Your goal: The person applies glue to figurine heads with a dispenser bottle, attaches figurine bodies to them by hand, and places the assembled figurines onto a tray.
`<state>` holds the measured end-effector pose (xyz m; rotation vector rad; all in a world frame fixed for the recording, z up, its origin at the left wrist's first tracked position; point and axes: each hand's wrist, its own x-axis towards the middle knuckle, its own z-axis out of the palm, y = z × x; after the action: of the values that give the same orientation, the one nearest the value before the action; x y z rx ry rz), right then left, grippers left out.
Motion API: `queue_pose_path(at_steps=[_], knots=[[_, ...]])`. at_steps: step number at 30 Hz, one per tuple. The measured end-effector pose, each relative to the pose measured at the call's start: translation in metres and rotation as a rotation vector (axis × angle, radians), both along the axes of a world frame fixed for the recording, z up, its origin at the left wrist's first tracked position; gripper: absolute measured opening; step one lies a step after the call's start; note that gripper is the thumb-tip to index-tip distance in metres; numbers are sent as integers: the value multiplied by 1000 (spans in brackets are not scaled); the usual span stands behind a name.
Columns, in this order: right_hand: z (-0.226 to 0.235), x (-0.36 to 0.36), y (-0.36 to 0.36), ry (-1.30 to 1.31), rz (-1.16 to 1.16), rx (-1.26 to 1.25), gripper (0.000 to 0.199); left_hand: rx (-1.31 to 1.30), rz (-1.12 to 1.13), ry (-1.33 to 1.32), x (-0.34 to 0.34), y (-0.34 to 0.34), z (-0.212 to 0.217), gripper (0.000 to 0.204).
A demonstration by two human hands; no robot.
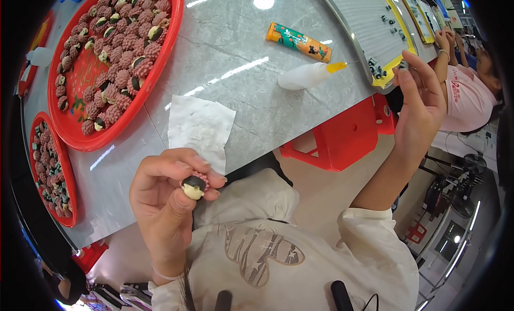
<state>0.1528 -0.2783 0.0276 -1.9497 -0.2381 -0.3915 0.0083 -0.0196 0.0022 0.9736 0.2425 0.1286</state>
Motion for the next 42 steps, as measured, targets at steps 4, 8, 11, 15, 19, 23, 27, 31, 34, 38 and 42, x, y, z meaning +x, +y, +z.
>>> queue_pose_path(at_steps=[4,8,11,15,19,23,27,31,34,38,42], knots=[[6,-18,25,243,270,436,19,-70,-38,17,1,-3,0,24],[-3,-30,47,329,504,590,17,-110,-91,-15,3,-6,-2,23],[-1,-39,63,475,662,520,24,-157,-106,-38,5,-8,-2,23],[-3,-53,88,495,803,559,24,-82,-86,26,8,-13,3,31],[-4,-59,100,331,813,357,21,-92,-55,16,7,-12,4,34],[-8,-63,104,165,893,223,24,-67,-43,12,3,-9,1,36],[-3,-71,111,46,828,129,28,32,-49,-50,-2,-6,-10,32],[-4,-75,115,-133,782,28,33,114,12,-50,-5,-7,-5,28],[-8,-77,118,-159,740,14,34,343,22,-92,-4,-4,-4,26],[-8,-78,122,-144,686,18,30,420,54,-111,-2,-1,-7,25],[-10,-74,127,-143,696,35,28,255,32,-28,3,0,-5,31]])
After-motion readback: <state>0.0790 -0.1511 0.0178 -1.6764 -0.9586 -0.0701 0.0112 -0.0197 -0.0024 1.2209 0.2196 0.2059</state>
